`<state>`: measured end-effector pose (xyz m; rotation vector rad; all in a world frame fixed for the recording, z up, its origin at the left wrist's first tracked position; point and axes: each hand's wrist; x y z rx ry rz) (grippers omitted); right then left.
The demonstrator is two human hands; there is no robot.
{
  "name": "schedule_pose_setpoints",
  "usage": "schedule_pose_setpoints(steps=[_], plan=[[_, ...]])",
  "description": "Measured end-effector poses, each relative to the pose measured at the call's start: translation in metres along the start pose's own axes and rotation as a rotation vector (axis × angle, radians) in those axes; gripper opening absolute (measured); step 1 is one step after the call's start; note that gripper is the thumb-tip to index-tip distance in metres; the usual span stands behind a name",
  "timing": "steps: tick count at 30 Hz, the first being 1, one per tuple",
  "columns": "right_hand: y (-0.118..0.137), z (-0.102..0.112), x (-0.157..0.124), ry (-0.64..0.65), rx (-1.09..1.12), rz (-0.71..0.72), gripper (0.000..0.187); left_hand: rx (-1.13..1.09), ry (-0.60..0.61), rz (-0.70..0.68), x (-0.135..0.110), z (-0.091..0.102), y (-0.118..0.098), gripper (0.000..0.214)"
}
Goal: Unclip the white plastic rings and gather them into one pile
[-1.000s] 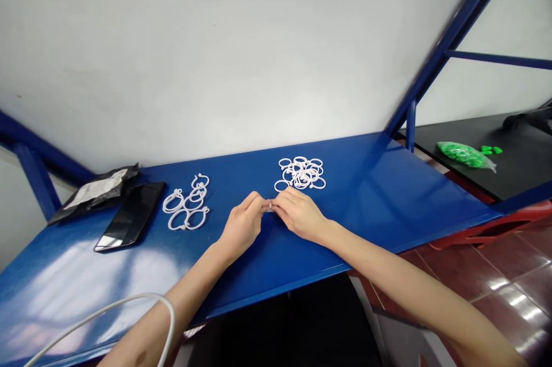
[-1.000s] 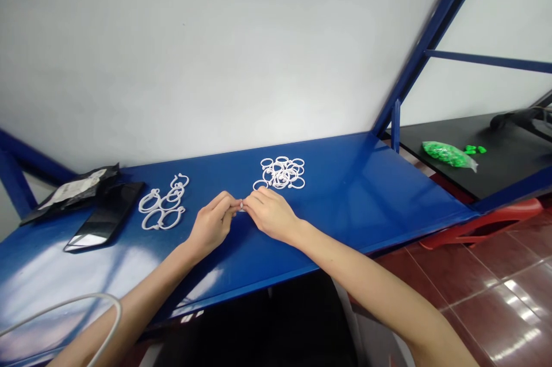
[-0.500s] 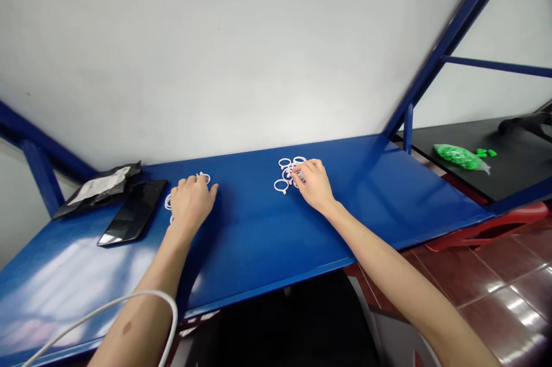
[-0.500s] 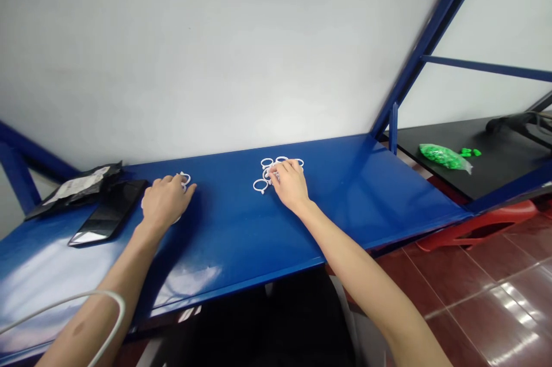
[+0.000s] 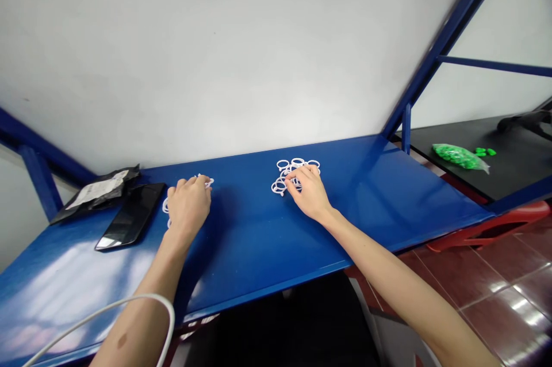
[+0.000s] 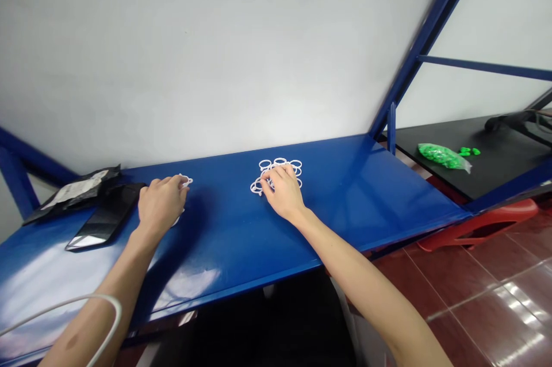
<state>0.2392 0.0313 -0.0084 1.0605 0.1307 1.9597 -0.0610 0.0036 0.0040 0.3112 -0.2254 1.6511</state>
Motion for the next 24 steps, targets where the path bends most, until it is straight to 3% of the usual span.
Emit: schedule_pose_setpoints(steps=[10,16,24], plan=[[0.010,-0.001,-0.004,0.074,0.044,0.029,0.013,-0.078,-0.090,-0.073,-0.006,0.005,-0.006,0.032],[0.014,-0.003,-0.007,0.128,0.067,0.064,0.010,-0.274,-0.193,-0.167,-0.013,0.009,-0.032,0.036],[0.020,-0.008,-0.013,0.257,0.087,0.064,0.010,-0.747,-0.052,-0.304,-0.023,0.009,-0.061,0.026]])
Point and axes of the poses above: each hand's wrist, its own x-axis towards the middle knuckle, its own z-axis out of the back of the hand, y = z × x, and after that the axes turned 2 degrees about -z, right-handed
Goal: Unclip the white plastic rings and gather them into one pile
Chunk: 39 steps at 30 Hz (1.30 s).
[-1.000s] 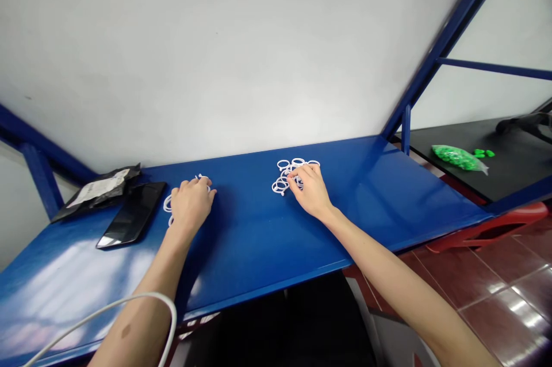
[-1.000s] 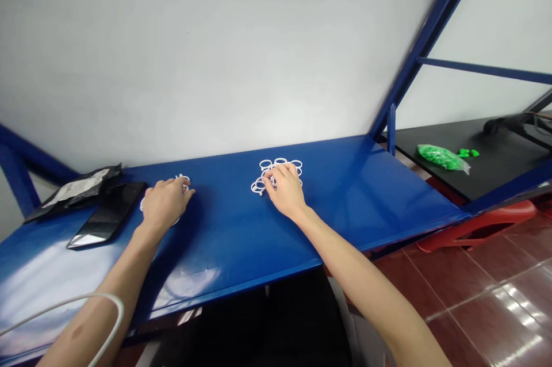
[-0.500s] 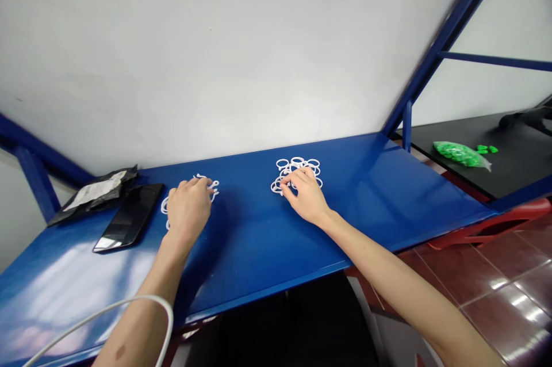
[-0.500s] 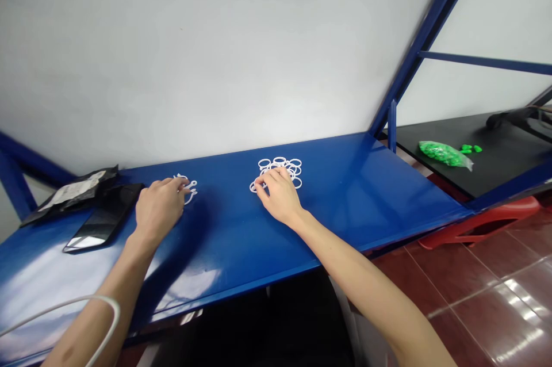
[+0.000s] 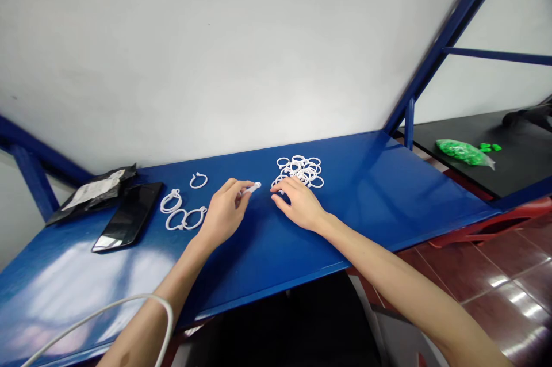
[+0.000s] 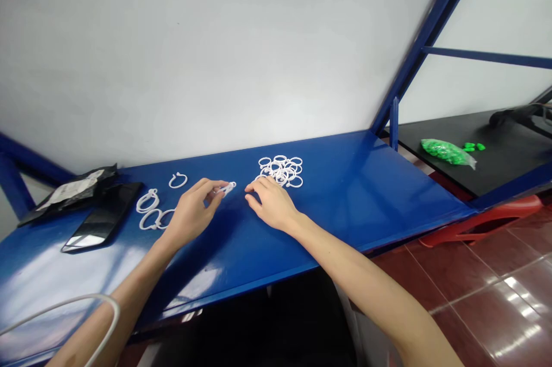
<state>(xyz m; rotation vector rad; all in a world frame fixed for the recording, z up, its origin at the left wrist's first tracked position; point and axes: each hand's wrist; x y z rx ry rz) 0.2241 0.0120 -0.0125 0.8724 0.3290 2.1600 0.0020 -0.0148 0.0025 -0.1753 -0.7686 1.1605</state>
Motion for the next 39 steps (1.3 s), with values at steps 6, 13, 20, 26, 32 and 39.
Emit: schedule_pose_setpoints(steps=[6,13,20,26,32,39], plan=[[-0.001,-0.005,0.000,0.053,0.059,-0.022,0.016,-0.442,0.150,0.091,-0.002,-0.006,-0.016,0.024],[0.001,-0.004,0.004,0.075,0.270,-0.084,0.015,-0.450,0.202,0.080,-0.003,-0.011,-0.015,0.028],[0.005,-0.001,0.004,0.136,0.570,-0.284,0.020,-0.142,0.155,-0.060,-0.005,-0.017,-0.011,0.036],[-0.001,-0.003,0.005,0.147,0.865,-0.398,0.030,-0.239,0.123,0.001,-0.004,-0.019,-0.005,0.031],[-0.007,0.002,0.009,0.066,0.808,-0.478,0.032,-0.345,0.126,0.080,0.000,-0.007,-0.010,0.028],[-0.014,0.006,0.010,-0.040,0.709,-0.495,0.035,-0.443,0.095,0.053,0.002,0.004,-0.003,0.016]])
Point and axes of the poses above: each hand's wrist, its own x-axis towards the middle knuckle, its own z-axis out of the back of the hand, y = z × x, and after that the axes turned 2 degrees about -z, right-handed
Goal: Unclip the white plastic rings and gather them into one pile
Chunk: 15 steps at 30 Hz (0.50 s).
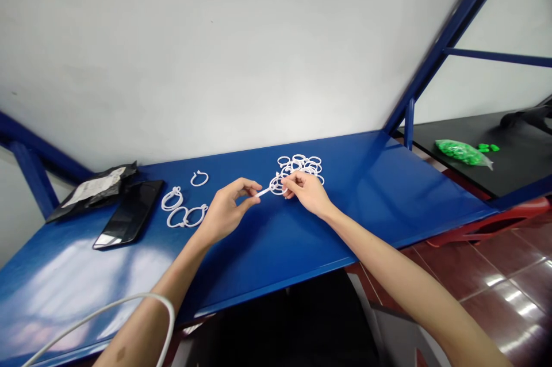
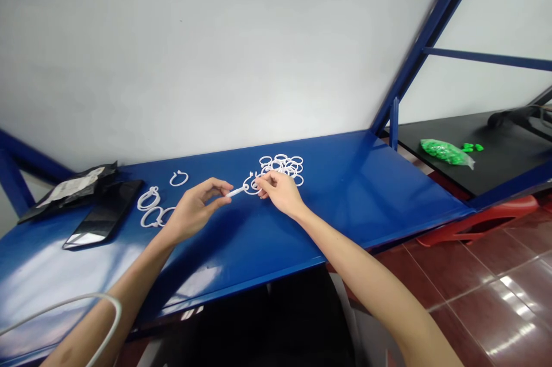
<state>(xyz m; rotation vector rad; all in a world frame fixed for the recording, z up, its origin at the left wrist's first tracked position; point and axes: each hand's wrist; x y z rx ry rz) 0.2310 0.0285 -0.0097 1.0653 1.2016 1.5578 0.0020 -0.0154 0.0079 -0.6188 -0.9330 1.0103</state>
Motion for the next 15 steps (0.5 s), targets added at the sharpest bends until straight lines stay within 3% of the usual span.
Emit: schedule_pose_setpoints(steps=[4,10,15], plan=[[-0.002,0.001,0.002,-0.021,0.005,-0.003,0.038,0.019,0.004,-0.042,0.000,0.002,0.003,0.012],[0.001,0.007,0.005,-0.169,0.044,0.008,0.035,0.559,-0.098,-0.154,0.000,0.007,0.012,0.019],[0.008,0.003,-0.003,-0.086,-0.038,0.089,0.031,0.893,0.005,-0.008,-0.003,0.012,0.025,0.022]])
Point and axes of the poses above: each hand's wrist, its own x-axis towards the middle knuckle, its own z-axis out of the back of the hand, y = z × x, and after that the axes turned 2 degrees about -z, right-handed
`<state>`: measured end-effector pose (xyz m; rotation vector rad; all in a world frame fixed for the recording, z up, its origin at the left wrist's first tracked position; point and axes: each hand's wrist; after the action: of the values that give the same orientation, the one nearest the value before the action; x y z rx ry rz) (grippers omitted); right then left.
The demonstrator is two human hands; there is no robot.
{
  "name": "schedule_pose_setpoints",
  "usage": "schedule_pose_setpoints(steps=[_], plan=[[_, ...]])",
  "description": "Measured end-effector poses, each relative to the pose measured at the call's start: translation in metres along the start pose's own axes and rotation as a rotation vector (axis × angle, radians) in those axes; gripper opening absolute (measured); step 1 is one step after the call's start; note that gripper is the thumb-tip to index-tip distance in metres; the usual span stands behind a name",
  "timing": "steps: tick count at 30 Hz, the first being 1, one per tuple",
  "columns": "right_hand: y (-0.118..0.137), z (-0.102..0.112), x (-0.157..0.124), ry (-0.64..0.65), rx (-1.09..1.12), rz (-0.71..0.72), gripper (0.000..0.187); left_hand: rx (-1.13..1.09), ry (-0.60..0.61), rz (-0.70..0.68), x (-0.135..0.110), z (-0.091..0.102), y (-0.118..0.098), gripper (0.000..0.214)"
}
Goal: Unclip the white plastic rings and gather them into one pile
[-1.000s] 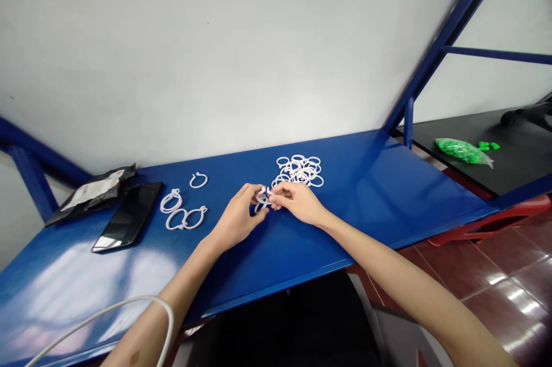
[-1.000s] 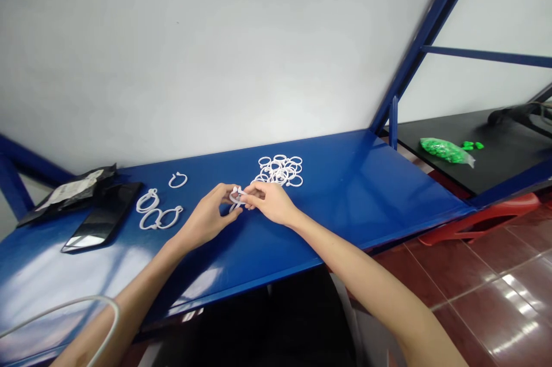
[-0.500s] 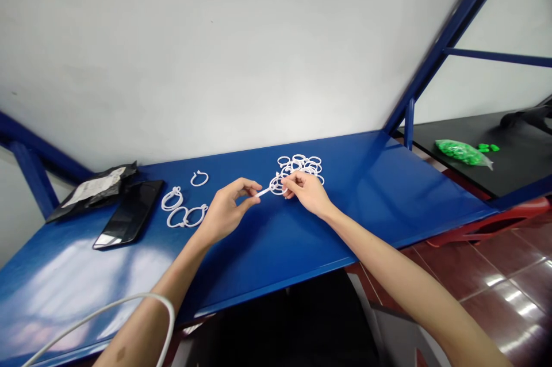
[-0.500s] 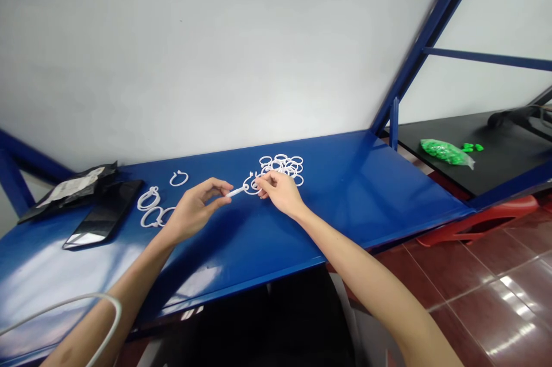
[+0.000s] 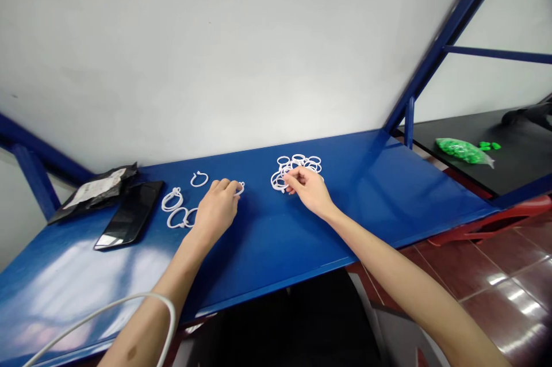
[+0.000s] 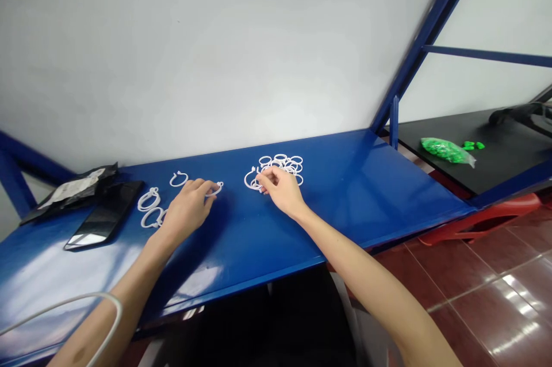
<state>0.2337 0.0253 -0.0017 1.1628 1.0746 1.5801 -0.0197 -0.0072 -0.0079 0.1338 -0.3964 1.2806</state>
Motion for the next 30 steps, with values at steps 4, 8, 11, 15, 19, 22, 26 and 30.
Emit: schedule_pose_setpoints(steps=[4,8,11,15,19,22,26,30], plan=[[0.002,-0.008,-0.007,0.094,-0.118,0.069,0.024,0.024,0.074,0.018,-0.002,0.004,-0.002,0.028],[0.000,-0.013,-0.009,0.134,-0.210,0.137,0.021,-0.024,0.123,0.007,-0.002,0.009,-0.009,0.044],[0.000,-0.014,-0.010,0.158,-0.237,0.164,0.020,-0.026,0.177,0.024,-0.003,0.010,-0.010,0.044],[0.001,-0.014,-0.011,0.179,-0.243,0.177,0.019,-0.099,0.191,0.055,-0.002,0.011,-0.007,0.034],[0.004,-0.013,-0.012,0.193,-0.253,0.166,0.019,-0.324,0.073,0.057,0.002,0.016,-0.017,0.025],[0.004,-0.013,-0.013,0.209,-0.248,0.174,0.019,-0.590,0.040,0.044,0.002,0.019,-0.031,0.022],[0.005,-0.014,-0.014,0.225,-0.233,0.187,0.016,-0.716,0.020,0.095,0.001,0.016,-0.044,0.020],[0.006,-0.015,-0.016,0.242,-0.185,0.164,0.007,-0.772,0.002,0.105,0.001,0.013,-0.046,0.017]])
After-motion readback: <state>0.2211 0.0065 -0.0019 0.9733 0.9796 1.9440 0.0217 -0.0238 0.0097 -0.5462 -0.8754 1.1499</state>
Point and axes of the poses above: each hand's wrist, its own x-axis towards the middle knuckle, its own z-axis out of the back of the hand, y = z × x, and after that the axes turned 2 degrees about -z, right-handed
